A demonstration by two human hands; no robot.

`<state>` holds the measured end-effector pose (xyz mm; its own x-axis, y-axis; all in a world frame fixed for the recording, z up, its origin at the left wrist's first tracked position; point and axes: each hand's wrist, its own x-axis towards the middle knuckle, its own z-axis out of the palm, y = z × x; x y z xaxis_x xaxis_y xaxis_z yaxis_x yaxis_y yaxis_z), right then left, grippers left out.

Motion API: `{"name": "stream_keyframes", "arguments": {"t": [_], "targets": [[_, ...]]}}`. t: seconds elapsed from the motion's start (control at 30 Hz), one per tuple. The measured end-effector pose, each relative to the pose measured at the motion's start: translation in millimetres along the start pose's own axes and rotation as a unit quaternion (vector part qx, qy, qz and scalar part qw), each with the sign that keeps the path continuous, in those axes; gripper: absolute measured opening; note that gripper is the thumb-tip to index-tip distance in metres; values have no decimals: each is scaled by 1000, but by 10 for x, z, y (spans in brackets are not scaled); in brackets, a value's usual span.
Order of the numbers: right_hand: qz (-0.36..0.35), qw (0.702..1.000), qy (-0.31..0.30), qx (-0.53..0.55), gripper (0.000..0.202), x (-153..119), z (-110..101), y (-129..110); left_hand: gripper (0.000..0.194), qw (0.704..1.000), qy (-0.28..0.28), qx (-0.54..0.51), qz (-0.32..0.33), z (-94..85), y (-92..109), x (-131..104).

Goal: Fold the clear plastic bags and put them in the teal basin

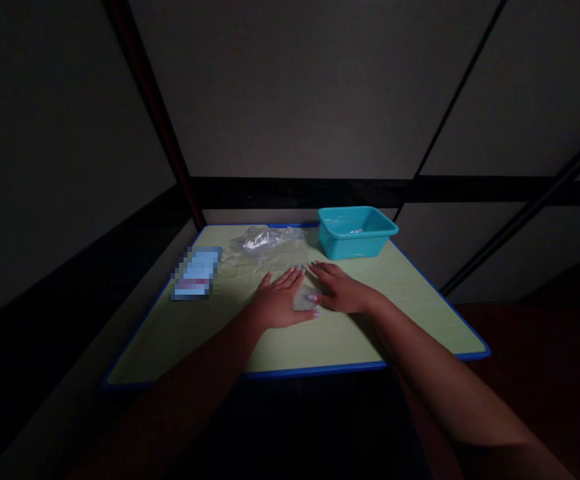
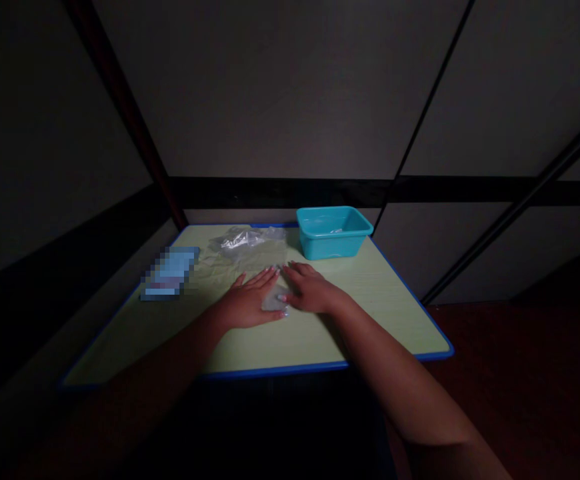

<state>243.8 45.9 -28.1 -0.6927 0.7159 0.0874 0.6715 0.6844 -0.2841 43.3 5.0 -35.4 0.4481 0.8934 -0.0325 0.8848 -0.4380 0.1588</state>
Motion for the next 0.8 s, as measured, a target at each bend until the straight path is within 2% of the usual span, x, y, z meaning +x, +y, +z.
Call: {"name": "stream_keyframes", "arguments": {"t": [0.07, 0.13, 0.37, 0.53, 0.67, 0.8], "targets": [[26, 999, -40, -8, 88, 4, 31, -36, 97, 1000, 0, 1, -4, 0, 9, 3], [55, 996, -71, -10, 91, 2, 34, -63, 99, 1000, 0, 2, -7, -1, 14, 3], [123, 988, -85, -28, 74, -7, -35, -49, 103, 1000, -1, 1, -11, -8, 21, -8], [113, 992, -63, -10, 71, 10, -24, -28, 101, 1000, 1, 7, -15, -13, 26, -11], [97, 992, -83, -12, 82, 26, -20, -99, 102, 1000, -1, 6, -16, -16, 31, -9], [107, 990, -94, -16, 74, 33, -10, -79, 104, 1000, -1, 5, -19, -10, 39, -7]]}}
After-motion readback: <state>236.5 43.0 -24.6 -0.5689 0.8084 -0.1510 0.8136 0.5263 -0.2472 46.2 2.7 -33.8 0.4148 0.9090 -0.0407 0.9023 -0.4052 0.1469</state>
